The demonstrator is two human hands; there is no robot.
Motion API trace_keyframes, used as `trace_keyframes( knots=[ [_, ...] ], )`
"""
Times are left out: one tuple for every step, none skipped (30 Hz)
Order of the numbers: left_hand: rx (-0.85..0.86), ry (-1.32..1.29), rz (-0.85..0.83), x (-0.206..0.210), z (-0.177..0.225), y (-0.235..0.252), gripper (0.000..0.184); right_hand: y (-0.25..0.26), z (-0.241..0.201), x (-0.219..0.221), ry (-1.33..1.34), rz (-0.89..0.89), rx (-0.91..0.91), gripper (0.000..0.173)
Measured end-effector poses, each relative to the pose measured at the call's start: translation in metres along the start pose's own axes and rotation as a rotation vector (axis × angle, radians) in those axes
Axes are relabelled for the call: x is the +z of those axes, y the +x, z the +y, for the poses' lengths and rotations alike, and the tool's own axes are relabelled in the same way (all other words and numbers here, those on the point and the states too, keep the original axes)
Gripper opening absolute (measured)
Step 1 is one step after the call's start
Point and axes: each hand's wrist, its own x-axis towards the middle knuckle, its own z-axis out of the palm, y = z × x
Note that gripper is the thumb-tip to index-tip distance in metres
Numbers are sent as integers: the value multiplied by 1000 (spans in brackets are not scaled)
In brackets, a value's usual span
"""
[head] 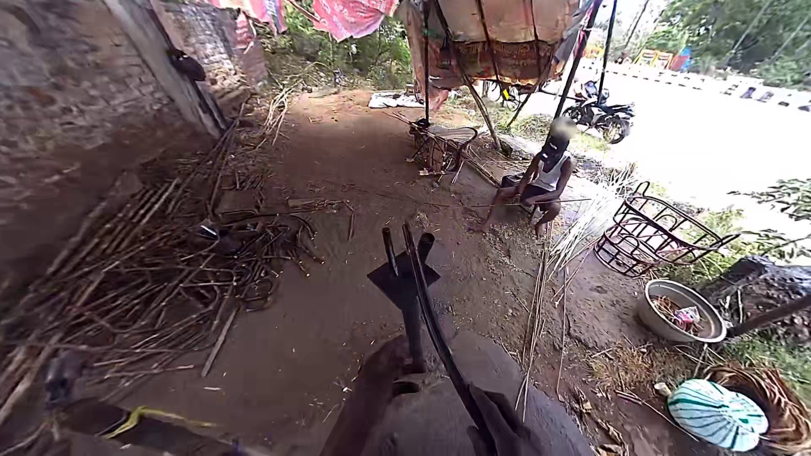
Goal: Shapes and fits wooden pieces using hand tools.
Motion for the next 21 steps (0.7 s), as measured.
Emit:
trace_keyframes(
  knots=[
    [-46,-139,-50,38,-3,4,41,6,3,2,-34,-16,8,53],
    [-90,-249,-37,61,-6,10,34,9,5,3,-61,-14,-3,55],
    [-127,-321,1,71,-10,15,30,10,8,3,-102,29,-29,55],
    [-145,-374,28,72,-12,18,28,10,11,2,-140,120,-69,50],
    [-147,-417,38,69,-11,20,28,11,15,2,-171,214,-110,45],
    [-137,-437,40,67,-8,22,30,15,17,0,-194,283,-147,42],
    [-136,-437,39,65,-6,22,31,18,18,1,-197,332,-178,39],
    [-149,-417,34,64,-6,21,33,19,19,3,-181,367,-193,35],
    [-153,-379,41,66,-6,21,35,22,20,4,-160,402,-184,33],
    [-127,-308,70,68,-6,20,35,28,21,3,-148,449,-164,33],
    [-50,-176,127,71,-6,19,35,35,21,1,-144,501,-127,35],
    [95,25,173,73,-8,16,38,41,21,-5,-143,537,-70,40],
    [288,293,196,72,-11,14,54,47,23,-14,-152,565,-14,44],
    [500,583,198,72,-11,17,77,54,27,-25,-160,595,27,48],
    [693,822,171,73,-4,25,90,62,32,-36,-169,624,55,50],
    [864,1005,111,79,6,39,91,72,38,-48,-173,639,80,52],
    [988,1148,29,89,17,56,83,81,45,-59,-165,635,105,54],
    [1059,1265,-63,100,27,73,70,89,52,-68,-151,622,128,55],
    [1112,1335,-156,110,35,94,54,100,60,-77,-138,609,146,55],
    [1173,1342,-234,120,41,116,39,114,67,-86,-117,598,165,54],
    [1228,1304,-271,129,43,136,32,129,76,-97,-90,585,186,53]
  ],
)
